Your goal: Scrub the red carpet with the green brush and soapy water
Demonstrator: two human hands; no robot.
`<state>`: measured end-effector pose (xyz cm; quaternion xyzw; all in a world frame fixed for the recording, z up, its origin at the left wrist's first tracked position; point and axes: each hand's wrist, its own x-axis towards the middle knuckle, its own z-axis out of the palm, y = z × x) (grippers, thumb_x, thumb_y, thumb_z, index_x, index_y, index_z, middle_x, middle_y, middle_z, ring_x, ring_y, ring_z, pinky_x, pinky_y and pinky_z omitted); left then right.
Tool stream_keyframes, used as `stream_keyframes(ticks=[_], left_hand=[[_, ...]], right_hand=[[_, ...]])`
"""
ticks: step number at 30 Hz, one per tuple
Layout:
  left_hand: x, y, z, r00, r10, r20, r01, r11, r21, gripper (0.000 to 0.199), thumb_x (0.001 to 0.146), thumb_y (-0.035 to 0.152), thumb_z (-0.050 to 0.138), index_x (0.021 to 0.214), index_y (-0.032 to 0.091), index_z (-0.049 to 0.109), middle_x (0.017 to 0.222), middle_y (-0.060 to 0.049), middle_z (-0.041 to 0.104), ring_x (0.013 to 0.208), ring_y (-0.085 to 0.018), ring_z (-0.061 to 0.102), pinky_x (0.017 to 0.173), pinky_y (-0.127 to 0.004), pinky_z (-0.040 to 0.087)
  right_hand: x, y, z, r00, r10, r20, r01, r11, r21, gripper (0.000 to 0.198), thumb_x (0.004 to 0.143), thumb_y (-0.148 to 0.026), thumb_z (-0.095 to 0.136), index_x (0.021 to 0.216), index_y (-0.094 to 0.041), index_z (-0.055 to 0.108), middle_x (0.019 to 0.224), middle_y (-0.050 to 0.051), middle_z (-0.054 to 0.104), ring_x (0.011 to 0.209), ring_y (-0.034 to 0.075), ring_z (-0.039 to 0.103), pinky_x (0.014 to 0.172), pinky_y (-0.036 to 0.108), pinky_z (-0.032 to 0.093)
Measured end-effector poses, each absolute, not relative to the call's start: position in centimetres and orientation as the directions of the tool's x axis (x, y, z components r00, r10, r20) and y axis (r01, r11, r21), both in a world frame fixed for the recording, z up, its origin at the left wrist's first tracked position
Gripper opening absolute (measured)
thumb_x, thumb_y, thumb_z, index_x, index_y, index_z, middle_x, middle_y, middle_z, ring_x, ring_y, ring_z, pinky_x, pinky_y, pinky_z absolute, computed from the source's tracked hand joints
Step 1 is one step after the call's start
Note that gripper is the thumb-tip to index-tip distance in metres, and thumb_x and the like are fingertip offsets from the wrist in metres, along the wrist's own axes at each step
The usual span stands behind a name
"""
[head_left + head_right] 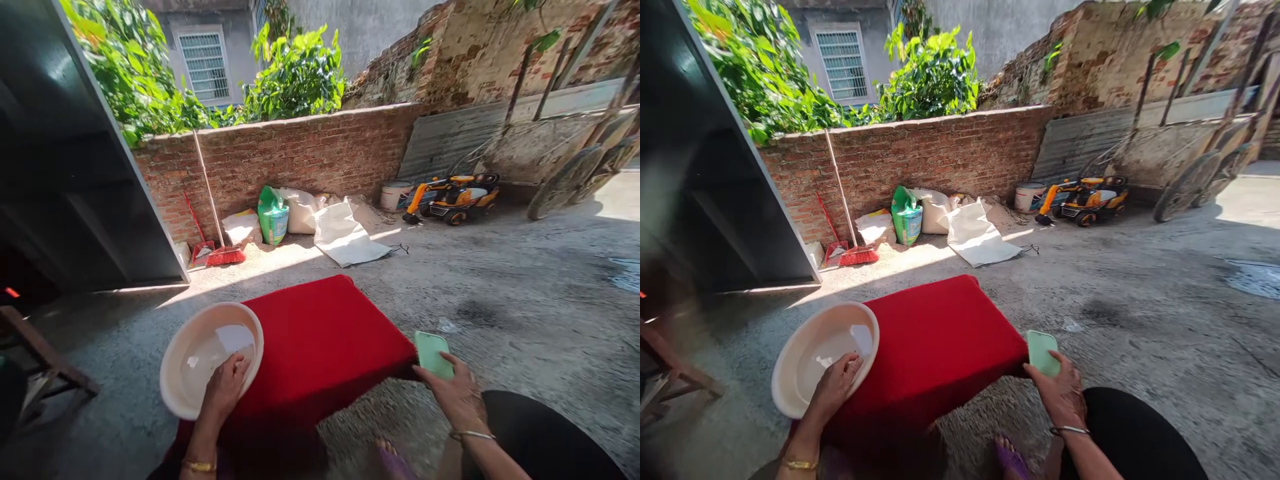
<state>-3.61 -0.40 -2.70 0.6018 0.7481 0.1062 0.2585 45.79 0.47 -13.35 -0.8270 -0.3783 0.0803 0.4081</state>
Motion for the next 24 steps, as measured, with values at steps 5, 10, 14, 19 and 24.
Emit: stream_keyframes(ticks=[5, 10, 14, 19, 24], left_hand=[[-3.6, -0.2, -3.0, -0.144, 0.958, -0.249, 0.847, 0.249, 0.47, 0.048, 0.122, 0.029, 0.048, 0.152, 0.017, 0.083, 0.153, -0.014, 0.087, 0.143, -0.026, 0.081, 0.111, -0.027, 0.055], [-3.1, -0.3, -2.9, -0.16, 0.954, -0.252, 0.845, 0.265, 0.464, 0.046, 0.119, 0.028, 0.054, 0.153, 0.018, 0.083, 0.154, -0.015, 0.086, 0.147, -0.03, 0.079, 0.113, -0.031, 0.056], [-2.5, -0.2, -2.5, -0.182, 0.942, -0.281, 0.851, 0.294, 0.435, 0.047, 0.121, 0.027, 0.051, 0.157, 0.021, 0.081, 0.153, -0.014, 0.087, 0.148, -0.026, 0.079, 0.115, -0.028, 0.054], [-2.1, -0.4, -2.1, -0.172, 0.942, -0.289, 0.863, 0.286, 0.416, 0.048, 0.122, 0.026, 0.049, 0.16, 0.022, 0.078, 0.158, -0.012, 0.085, 0.152, -0.024, 0.076, 0.116, -0.025, 0.052], [-1.7, -0.7, -1.6, -0.178, 0.941, -0.287, 0.854, 0.293, 0.43, 0.049, 0.123, 0.024, 0.047, 0.16, 0.021, 0.078, 0.165, -0.013, 0.08, 0.154, -0.025, 0.075, 0.118, -0.027, 0.052]], right_hand=[[45.2, 0.2, -12.1, 0.759, 0.644, 0.093, 0.446, -0.41, -0.796, 0.071, 0.067, -0.068, 0.069, 0.122, -0.024, 0.066, 0.136, 0.028, 0.075, 0.138, 0.053, 0.072, 0.117, 0.066, 0.06], [43.7, 0.4, -11.6, 0.68, 0.712, 0.175, 0.491, -0.265, -0.829, 0.07, 0.064, -0.078, 0.073, 0.113, -0.029, 0.067, 0.126, 0.021, 0.079, 0.13, 0.051, 0.073, 0.112, 0.066, 0.062], [38.2, 0.7, -10.3, 0.328, 0.918, 0.22, 0.612, -0.029, -0.79, 0.054, 0.076, -0.067, 0.077, 0.115, -0.03, 0.076, 0.119, 0.012, 0.082, 0.123, 0.04, 0.078, 0.109, 0.052, 0.065], [26.8, 0.7, -8.7, -0.136, 0.989, 0.065, 0.811, 0.148, -0.566, 0.034, 0.093, -0.038, 0.077, 0.127, -0.034, 0.084, 0.125, 0.005, 0.081, 0.107, 0.026, 0.083, 0.098, 0.034, 0.063], [20.1, 0.8, -8.5, -0.291, 0.947, -0.135, 0.884, 0.212, -0.417, 0.048, 0.094, -0.028, 0.078, 0.141, -0.031, 0.084, 0.14, 0.009, 0.078, 0.126, 0.028, 0.082, 0.105, 0.032, 0.057]])
